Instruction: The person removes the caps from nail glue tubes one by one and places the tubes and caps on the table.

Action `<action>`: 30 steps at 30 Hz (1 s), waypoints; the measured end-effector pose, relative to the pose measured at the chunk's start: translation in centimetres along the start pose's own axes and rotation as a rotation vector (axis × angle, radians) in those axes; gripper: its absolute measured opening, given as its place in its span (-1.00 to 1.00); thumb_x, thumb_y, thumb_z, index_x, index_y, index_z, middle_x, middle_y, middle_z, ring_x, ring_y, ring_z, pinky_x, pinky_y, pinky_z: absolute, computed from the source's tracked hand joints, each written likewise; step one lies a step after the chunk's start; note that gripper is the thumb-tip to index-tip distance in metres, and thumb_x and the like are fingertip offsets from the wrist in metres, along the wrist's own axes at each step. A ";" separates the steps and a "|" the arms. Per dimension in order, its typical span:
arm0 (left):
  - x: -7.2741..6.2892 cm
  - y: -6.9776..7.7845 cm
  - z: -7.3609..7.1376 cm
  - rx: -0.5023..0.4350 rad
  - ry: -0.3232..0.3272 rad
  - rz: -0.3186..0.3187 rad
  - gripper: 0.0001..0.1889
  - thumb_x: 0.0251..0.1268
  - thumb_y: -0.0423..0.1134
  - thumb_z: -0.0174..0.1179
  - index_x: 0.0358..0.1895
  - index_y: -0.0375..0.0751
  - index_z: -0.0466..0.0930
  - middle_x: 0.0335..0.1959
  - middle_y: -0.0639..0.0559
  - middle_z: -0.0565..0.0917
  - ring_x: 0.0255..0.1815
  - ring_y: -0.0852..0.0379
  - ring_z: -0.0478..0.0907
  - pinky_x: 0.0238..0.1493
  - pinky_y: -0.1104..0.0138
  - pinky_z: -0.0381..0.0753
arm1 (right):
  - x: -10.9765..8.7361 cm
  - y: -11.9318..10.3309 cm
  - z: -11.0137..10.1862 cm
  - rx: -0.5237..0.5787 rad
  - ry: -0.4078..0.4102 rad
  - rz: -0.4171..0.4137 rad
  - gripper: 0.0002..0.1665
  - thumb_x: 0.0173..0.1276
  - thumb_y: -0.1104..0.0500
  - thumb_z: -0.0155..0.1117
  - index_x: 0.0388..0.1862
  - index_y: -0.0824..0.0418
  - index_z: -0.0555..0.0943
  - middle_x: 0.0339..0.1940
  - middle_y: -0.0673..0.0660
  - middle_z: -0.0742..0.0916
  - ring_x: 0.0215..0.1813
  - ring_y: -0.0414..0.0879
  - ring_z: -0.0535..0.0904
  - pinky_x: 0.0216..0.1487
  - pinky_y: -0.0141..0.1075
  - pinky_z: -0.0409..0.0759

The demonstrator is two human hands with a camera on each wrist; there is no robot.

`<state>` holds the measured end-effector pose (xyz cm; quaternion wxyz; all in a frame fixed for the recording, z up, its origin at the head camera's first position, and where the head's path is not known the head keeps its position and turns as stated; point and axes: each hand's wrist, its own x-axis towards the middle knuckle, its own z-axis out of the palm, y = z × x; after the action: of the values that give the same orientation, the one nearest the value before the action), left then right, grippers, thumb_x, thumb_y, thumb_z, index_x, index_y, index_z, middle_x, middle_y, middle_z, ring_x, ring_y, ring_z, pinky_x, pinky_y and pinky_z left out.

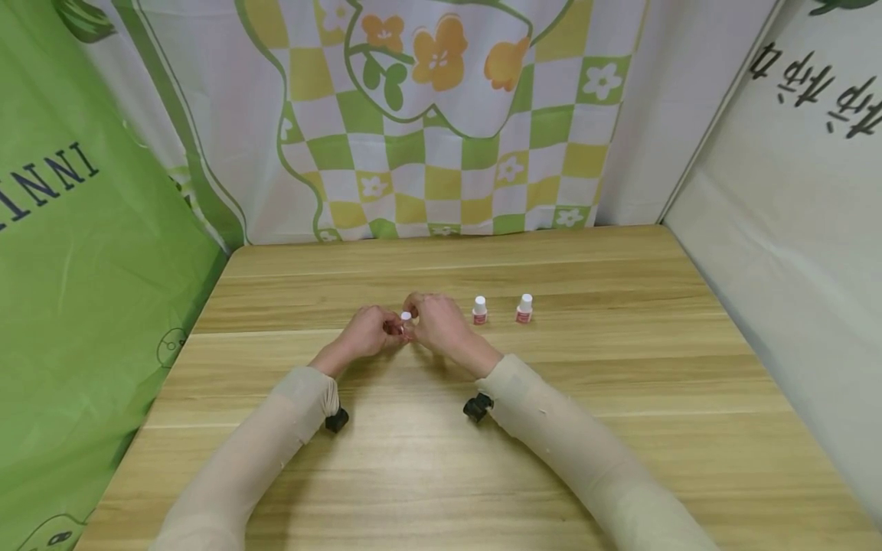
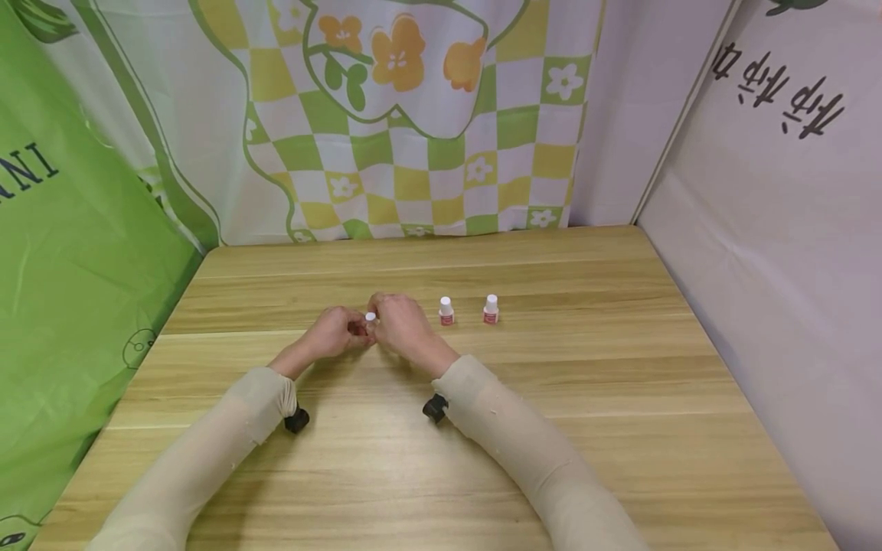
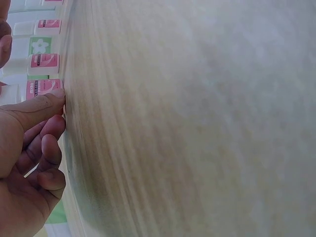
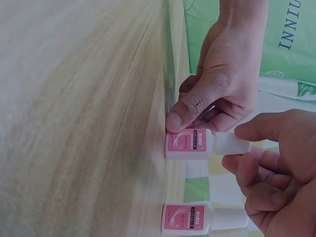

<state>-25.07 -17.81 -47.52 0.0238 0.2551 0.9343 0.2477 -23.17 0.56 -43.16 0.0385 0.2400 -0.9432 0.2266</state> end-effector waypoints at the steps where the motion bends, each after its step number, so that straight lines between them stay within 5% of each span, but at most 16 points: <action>1: 0.0 0.0 0.0 0.001 0.002 0.007 -0.88 0.12 -0.23 0.48 -0.35 -0.18 0.76 -0.48 0.05 0.75 -0.50 0.28 0.56 -0.35 0.38 0.56 | 0.0 0.0 0.0 0.001 -0.001 0.001 -0.74 0.26 0.10 0.42 -0.09 0.13 0.68 -0.21 0.04 0.78 -0.18 -0.04 0.69 -0.13 -0.21 0.65; 30: 0.0 0.1 -0.1 -0.019 -0.011 -0.014 -0.88 0.12 -0.26 0.47 -0.32 -0.19 0.76 -0.45 0.03 0.76 -0.45 0.25 0.60 -0.30 0.36 0.60 | -0.1 0.1 0.1 -0.005 -0.005 0.015 -0.75 0.28 0.09 0.40 -0.09 0.13 0.67 -0.20 0.05 0.78 -0.17 -0.03 0.69 -0.13 -0.20 0.66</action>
<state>-25.05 -17.79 -47.35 0.0331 0.2498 0.9335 0.2551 -23.16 0.60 -43.31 0.0348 0.2336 -0.9455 0.2241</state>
